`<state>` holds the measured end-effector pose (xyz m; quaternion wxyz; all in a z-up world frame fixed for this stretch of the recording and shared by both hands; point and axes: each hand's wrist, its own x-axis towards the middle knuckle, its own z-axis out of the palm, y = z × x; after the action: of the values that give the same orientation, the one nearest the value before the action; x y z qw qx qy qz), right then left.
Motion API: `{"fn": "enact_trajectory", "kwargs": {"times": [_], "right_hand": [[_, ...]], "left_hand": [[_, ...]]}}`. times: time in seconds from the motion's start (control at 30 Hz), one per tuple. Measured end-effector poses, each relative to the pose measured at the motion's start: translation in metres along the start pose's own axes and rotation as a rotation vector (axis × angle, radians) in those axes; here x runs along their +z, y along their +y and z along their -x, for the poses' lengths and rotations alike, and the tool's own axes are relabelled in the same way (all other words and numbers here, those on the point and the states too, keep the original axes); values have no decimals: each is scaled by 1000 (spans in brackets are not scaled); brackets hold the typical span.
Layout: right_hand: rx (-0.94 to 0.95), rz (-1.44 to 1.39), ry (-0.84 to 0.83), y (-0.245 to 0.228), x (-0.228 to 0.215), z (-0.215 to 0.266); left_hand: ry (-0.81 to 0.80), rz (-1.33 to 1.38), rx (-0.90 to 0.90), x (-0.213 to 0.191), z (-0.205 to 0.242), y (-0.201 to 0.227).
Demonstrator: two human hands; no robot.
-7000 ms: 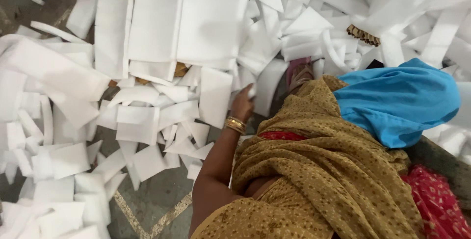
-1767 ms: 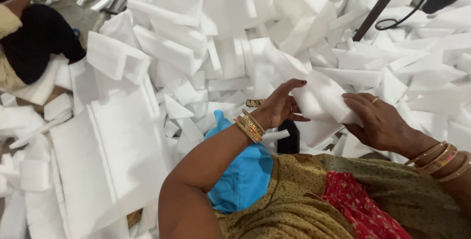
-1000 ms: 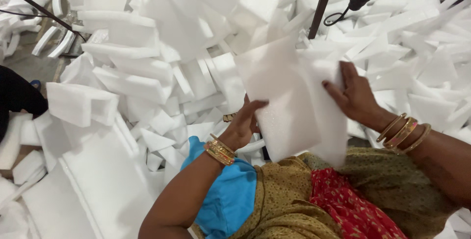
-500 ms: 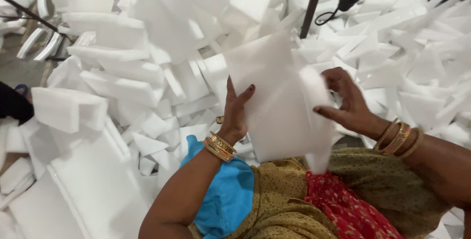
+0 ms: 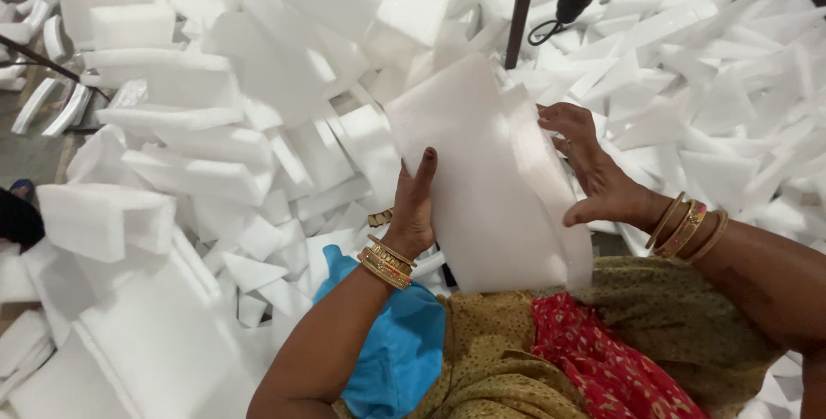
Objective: The person sits on the floor surrounded by white foam pieces and repeatedly picks up rectangular foam blocks. They place each block under a vertical cutting tool to slice it, then discard the cut pieces back into the pile. The process is repeated continuously with multiple foam blocks.
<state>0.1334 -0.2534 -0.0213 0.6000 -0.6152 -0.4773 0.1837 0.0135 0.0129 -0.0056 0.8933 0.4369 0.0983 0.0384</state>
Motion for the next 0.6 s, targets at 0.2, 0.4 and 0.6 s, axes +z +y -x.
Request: {"fn": "enact_trajectory", "kwargs": {"times": [0.2, 0.4, 0.6], "right_hand": [[132, -81, 304, 0, -3, -2], [555, -349, 463, 5, -11, 5], [607, -354, 327, -6, 6, 22]], "left_hand": [[64, -87, -27, -9, -13, -4], [-141, -438, 15, -15, 9, -9], [216, -271, -183, 15, 40, -9]]}}
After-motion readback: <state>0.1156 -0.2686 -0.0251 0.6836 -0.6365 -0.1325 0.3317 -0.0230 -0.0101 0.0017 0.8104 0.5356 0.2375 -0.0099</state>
